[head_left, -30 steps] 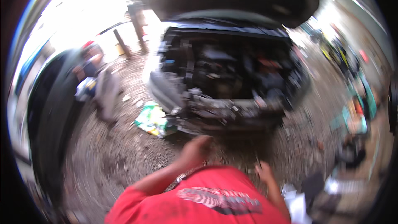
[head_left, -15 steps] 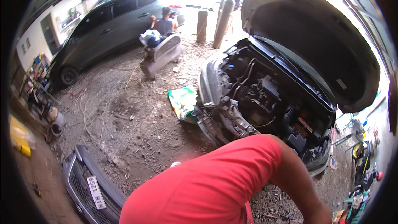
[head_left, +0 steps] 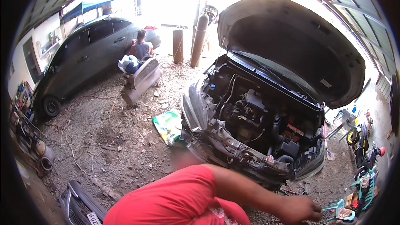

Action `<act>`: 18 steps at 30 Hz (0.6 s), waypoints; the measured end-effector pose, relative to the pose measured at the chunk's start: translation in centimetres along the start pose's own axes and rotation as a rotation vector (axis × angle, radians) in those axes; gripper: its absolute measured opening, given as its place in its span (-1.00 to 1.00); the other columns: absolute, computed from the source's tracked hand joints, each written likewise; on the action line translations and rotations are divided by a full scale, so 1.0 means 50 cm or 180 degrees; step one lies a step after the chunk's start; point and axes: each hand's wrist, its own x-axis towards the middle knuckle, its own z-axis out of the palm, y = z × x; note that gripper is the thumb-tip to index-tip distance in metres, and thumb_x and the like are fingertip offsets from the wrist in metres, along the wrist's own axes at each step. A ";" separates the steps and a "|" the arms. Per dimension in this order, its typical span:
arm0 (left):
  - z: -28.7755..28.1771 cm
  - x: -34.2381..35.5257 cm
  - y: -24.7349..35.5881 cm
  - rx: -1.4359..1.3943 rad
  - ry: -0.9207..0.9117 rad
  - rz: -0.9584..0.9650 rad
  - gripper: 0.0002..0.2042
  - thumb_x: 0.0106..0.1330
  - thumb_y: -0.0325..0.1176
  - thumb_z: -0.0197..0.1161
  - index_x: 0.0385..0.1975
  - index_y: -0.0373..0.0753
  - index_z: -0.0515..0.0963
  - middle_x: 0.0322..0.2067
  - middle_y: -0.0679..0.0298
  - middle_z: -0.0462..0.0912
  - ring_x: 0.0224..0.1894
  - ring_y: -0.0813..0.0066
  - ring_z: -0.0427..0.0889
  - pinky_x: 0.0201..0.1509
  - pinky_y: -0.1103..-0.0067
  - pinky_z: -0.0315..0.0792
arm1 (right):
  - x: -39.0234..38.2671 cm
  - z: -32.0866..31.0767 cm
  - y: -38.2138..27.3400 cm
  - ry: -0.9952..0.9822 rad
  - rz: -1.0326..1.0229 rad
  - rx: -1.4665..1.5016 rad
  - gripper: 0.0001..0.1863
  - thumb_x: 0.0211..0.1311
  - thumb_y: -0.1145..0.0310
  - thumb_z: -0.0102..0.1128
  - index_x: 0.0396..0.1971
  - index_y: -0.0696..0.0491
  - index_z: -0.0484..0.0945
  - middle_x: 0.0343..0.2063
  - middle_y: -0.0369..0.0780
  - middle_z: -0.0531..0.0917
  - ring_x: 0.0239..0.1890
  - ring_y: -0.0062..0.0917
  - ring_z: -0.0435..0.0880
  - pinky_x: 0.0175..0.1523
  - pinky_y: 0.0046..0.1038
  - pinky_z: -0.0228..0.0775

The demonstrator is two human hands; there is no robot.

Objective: The person fits a headlight assembly into the front frame of a car, aligns it with the body panel, and secures the assembly by tightening a mounting bolt with a socket wrench.

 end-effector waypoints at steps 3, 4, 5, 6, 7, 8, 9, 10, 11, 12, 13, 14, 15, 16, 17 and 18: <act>-0.026 -0.208 0.010 0.0074 0.0274 -0.0963 -0.65 0.27 -0.24 0.36 0.00 -0.23 0.59 -0.10 0.01 0.63 -0.08 -0.11 0.69 -0.07 0.06 0.57 | -0.001 0.024 -0.024 0.0034 0.0049 -0.0005 -0.70 0.13 0.35 0.45 -0.12 0.07 0.72 -0.22 -0.03 0.81 -0.17 -0.16 0.80 -0.04 -0.10 0.62; -0.035 -0.279 0.020 0.0233 0.0412 -0.1245 -0.60 0.24 -0.32 0.35 0.06 -0.28 0.56 -0.04 -0.01 0.61 -0.09 -0.13 0.69 -0.10 0.06 0.57 | -0.007 0.041 -0.039 0.0027 0.0078 0.0010 -0.69 0.12 0.35 0.45 -0.11 0.07 0.72 -0.22 -0.03 0.81 -0.17 -0.16 0.80 -0.04 -0.10 0.62; -0.079 -0.322 0.043 0.0471 0.0140 -0.1418 -0.61 0.25 -0.32 0.35 0.07 -0.29 0.56 -0.06 0.03 0.60 -0.08 -0.09 0.69 -0.06 0.10 0.57 | -0.009 0.058 -0.048 0.0009 0.0083 0.0018 -0.69 0.11 0.36 0.45 -0.11 0.07 0.72 -0.22 -0.03 0.81 -0.17 -0.16 0.80 -0.04 -0.11 0.62; -0.120 -0.359 0.049 0.0619 -0.0130 -0.1527 -0.61 0.27 -0.32 0.35 0.07 -0.30 0.57 -0.07 0.07 0.60 -0.08 -0.06 0.69 -0.02 0.14 0.57 | -0.012 0.071 -0.038 0.0058 0.0179 0.0058 -0.68 0.10 0.36 0.46 -0.11 0.07 0.72 -0.22 -0.03 0.81 -0.17 -0.16 0.79 -0.04 -0.11 0.62; -0.159 -0.398 0.059 0.0857 0.0089 -0.1490 -0.57 0.25 -0.28 0.37 0.09 -0.29 0.57 -0.01 0.08 0.62 -0.06 0.03 0.71 0.02 0.18 0.60 | -0.011 0.090 -0.039 0.0058 0.0188 0.0085 -0.67 0.09 0.36 0.46 -0.11 0.07 0.72 -0.22 -0.03 0.81 -0.17 -0.17 0.79 -0.04 -0.11 0.62; -0.194 -0.434 0.076 0.1112 0.0307 -0.1487 -0.58 0.26 -0.28 0.39 0.09 -0.29 0.57 -0.01 0.10 0.63 -0.05 0.06 0.71 0.02 0.22 0.62 | 0.005 0.110 -0.046 0.0089 0.0160 0.0142 -0.67 0.08 0.37 0.46 -0.11 0.07 0.71 -0.22 -0.03 0.81 -0.17 -0.17 0.79 -0.04 -0.11 0.62; -0.223 -0.472 0.095 0.1364 0.0525 -0.1487 -0.58 0.27 -0.28 0.40 0.09 -0.29 0.57 0.00 0.11 0.64 -0.05 0.09 0.72 0.02 0.26 0.63 | 0.007 0.127 -0.040 0.0123 0.0166 0.0200 -0.66 0.07 0.37 0.46 -0.11 0.07 0.71 -0.21 -0.03 0.81 -0.17 -0.17 0.79 -0.03 -0.11 0.62; -0.248 -0.514 0.115 0.1473 0.0582 -0.1727 -0.59 0.28 -0.28 0.40 0.09 -0.27 0.58 -0.02 0.13 0.65 -0.06 0.10 0.73 0.00 0.28 0.64 | 0.024 0.153 -0.047 0.0116 0.0127 0.0278 -0.66 0.06 0.37 0.47 -0.11 0.07 0.71 -0.21 -0.03 0.81 -0.17 -0.17 0.79 -0.03 -0.11 0.62; -0.261 -0.554 0.135 0.1533 0.0652 -0.1949 -0.61 0.29 -0.28 0.41 0.08 -0.26 0.59 -0.03 0.14 0.66 -0.08 0.11 0.74 -0.01 0.30 0.65 | 0.040 0.176 -0.038 0.0156 0.0116 0.0376 -0.65 0.05 0.38 0.47 -0.11 0.07 0.71 -0.21 -0.03 0.81 -0.17 -0.17 0.79 -0.03 -0.11 0.63; -0.275 -0.578 0.149 0.1568 0.0711 -0.2108 -0.62 0.30 -0.29 0.42 0.08 -0.24 0.61 -0.05 0.16 0.68 -0.10 0.13 0.75 -0.03 0.32 0.66 | 0.063 0.194 -0.018 0.0250 0.0114 0.0535 -0.65 0.05 0.38 0.47 -0.10 0.07 0.71 -0.21 -0.04 0.81 -0.17 -0.17 0.79 -0.03 -0.11 0.63; -0.295 -0.594 0.161 0.1540 0.0854 -0.2213 -0.65 0.32 -0.30 0.41 0.07 -0.23 0.62 -0.07 0.17 0.69 -0.13 0.13 0.76 -0.06 0.32 0.66 | 0.082 0.210 -0.001 0.0339 0.0104 0.0696 -0.64 0.04 0.38 0.48 -0.10 0.07 0.71 -0.21 -0.04 0.81 -0.17 -0.17 0.79 -0.03 -0.11 0.63; -0.314 -0.623 0.181 0.1551 0.0997 -0.2440 -0.67 0.33 -0.30 0.41 0.05 -0.21 0.63 -0.10 0.18 0.70 -0.16 0.14 0.76 -0.09 0.33 0.67 | 0.081 0.233 -0.027 0.0314 0.0098 0.0855 -0.63 0.03 0.39 0.48 -0.10 0.07 0.70 -0.21 -0.04 0.81 -0.17 -0.17 0.79 -0.03 -0.12 0.63; -0.331 -0.649 0.197 0.1553 0.1135 -0.2645 -0.70 0.34 -0.31 0.41 0.04 -0.19 0.64 -0.13 0.19 0.72 -0.20 0.15 0.77 -0.12 0.33 0.67 | 0.061 0.243 -0.031 0.0297 0.0075 0.0793 -0.64 0.04 0.38 0.47 -0.10 0.07 0.71 -0.20 -0.03 0.81 -0.16 -0.17 0.79 -0.02 -0.11 0.63; -0.341 -0.685 0.223 0.1644 0.1220 -0.2957 -0.72 0.34 -0.32 0.40 0.02 -0.17 0.65 -0.14 0.20 0.72 -0.22 0.15 0.77 -0.14 0.33 0.67 | 0.033 0.254 -0.064 0.0190 0.0057 0.0711 -0.65 0.06 0.37 0.46 -0.11 0.07 0.71 -0.20 -0.03 0.81 -0.15 -0.17 0.79 -0.02 -0.11 0.63; -0.348 -0.713 0.243 0.1707 0.1301 -0.3212 -0.74 0.35 -0.32 0.39 0.01 -0.14 0.66 -0.15 0.21 0.73 -0.24 0.16 0.77 -0.15 0.33 0.67 | 0.009 0.258 -0.077 0.0141 0.0058 0.0664 -0.66 0.07 0.36 0.46 -0.11 0.07 0.72 -0.20 -0.02 0.81 -0.15 -0.17 0.79 -0.02 -0.11 0.63; -0.352 -0.737 0.254 0.1745 0.1374 -0.3424 -0.75 0.35 -0.33 0.38 0.00 -0.12 0.67 -0.17 0.22 0.73 -0.27 0.17 0.77 -0.16 0.33 0.67 | -0.013 0.257 -0.082 0.0135 0.0084 0.0642 -0.67 0.08 0.35 0.45 -0.11 0.07 0.72 -0.19 -0.02 0.80 -0.14 -0.18 0.79 -0.01 -0.11 0.63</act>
